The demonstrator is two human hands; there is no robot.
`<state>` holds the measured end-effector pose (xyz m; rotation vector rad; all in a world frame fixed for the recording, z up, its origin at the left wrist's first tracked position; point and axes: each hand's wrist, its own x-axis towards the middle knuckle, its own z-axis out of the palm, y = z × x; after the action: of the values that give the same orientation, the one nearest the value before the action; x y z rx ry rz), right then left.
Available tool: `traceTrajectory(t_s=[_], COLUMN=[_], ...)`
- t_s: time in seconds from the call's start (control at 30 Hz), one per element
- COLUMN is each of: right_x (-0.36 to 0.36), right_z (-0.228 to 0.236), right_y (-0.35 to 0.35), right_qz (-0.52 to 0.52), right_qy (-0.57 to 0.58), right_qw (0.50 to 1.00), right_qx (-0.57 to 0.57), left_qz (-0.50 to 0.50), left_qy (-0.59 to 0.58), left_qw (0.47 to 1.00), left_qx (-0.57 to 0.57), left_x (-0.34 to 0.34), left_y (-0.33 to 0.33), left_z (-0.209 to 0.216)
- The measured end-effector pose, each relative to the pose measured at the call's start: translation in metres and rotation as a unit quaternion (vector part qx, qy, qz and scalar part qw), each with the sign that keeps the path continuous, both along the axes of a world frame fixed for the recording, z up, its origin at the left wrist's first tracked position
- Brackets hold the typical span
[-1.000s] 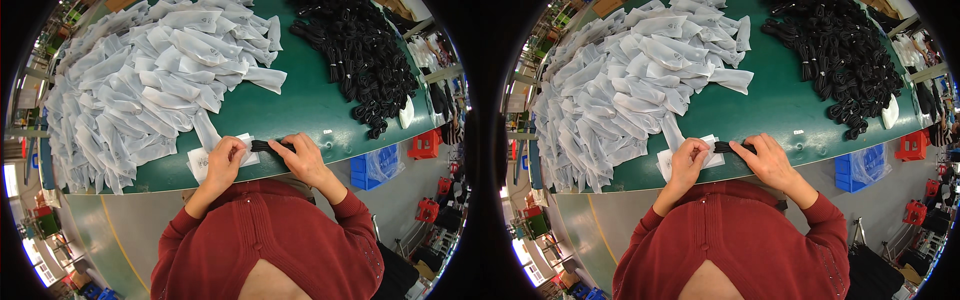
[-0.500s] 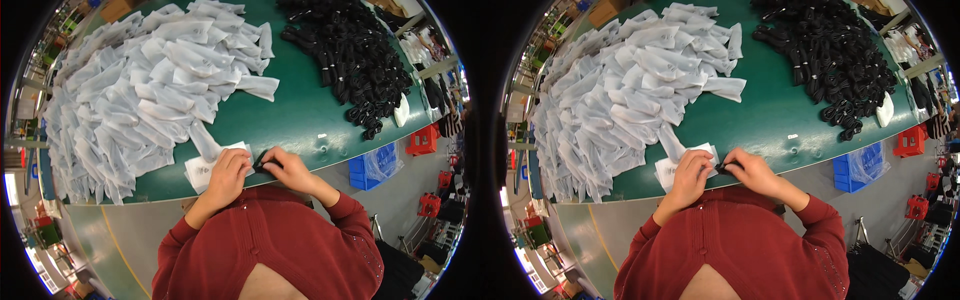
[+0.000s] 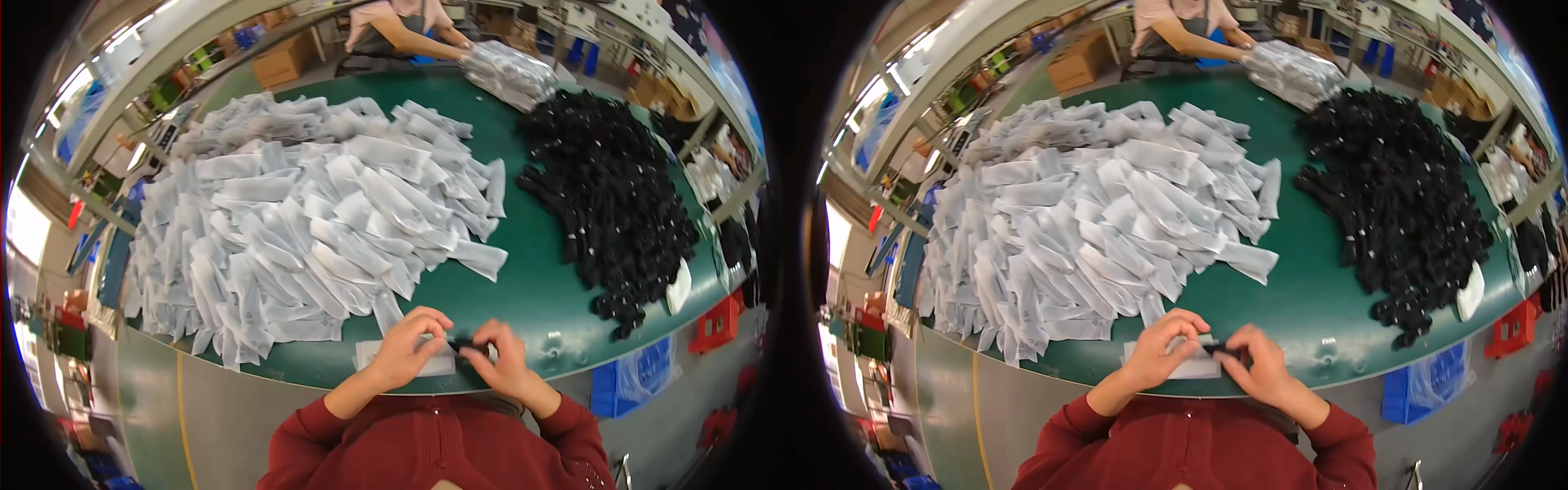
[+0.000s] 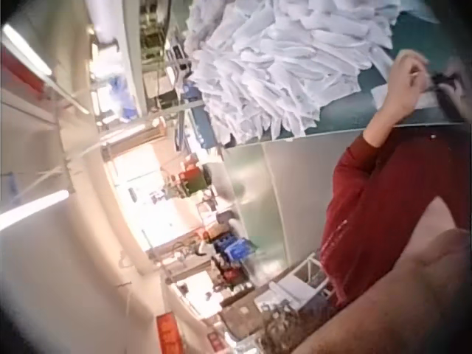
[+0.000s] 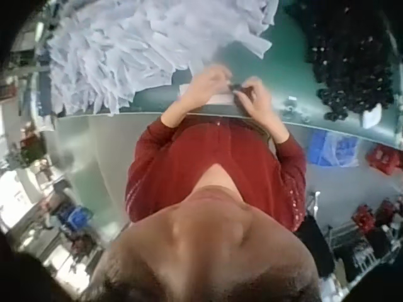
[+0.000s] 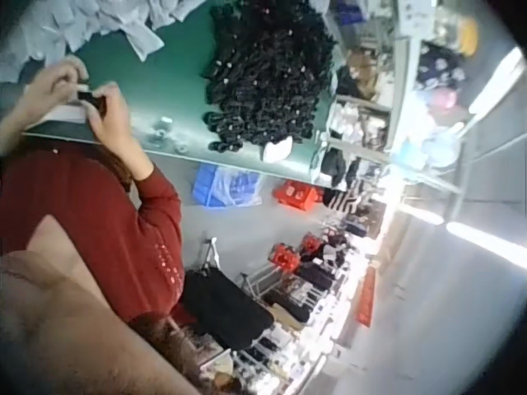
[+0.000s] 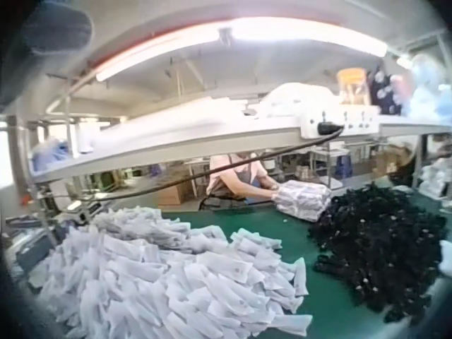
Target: The person packs cables by picking up bundled cables one by one, inserting each cable into a plastic packaging sleeve by hand, and placing the packaged cables onto a pile on the table.
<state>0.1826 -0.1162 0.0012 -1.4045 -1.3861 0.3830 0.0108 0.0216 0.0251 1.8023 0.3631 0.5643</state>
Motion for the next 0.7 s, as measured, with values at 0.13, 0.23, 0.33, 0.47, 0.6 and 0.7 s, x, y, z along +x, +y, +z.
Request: traceTrajectory(t_s=[0.13,0.23,0.33,0.47,0.6,0.7], right_x=[0.001,0.007,0.015,0.016,0.020,0.027], right_z=[0.010,0.027,0.036,0.040,0.038,0.035], right_y=[0.019,0.022,0.034,0.038,0.044,0.049], right_qz=[0.034,0.158,0.153,0.120,0.105,0.068], right_qy=[0.013,0.022,0.061,-0.021,-0.017,-0.123], right_qw=[0.999,0.987,0.986,0.992,0.994,0.988], right_qx=[-0.011,0.007,-0.003,-0.014,0.037,0.067], left_qz=[-0.023,-0.059,-0.048,-0.029,-0.056,-0.043], left_qy=[-0.036,-0.024,-0.098,-0.082,-0.063,-0.115], left_qw=[0.989,0.990,0.958,0.977,0.972,0.965], left_qx=[-0.143,-0.126,-0.264,-0.195,-0.220,-0.232], left_x=[0.003,0.006,0.015,0.020,0.031,0.041], left_y=[0.003,0.010,0.020,0.030,0.024,0.037], left_z=[0.002,0.002,-0.002,0.004,0.015,0.011])
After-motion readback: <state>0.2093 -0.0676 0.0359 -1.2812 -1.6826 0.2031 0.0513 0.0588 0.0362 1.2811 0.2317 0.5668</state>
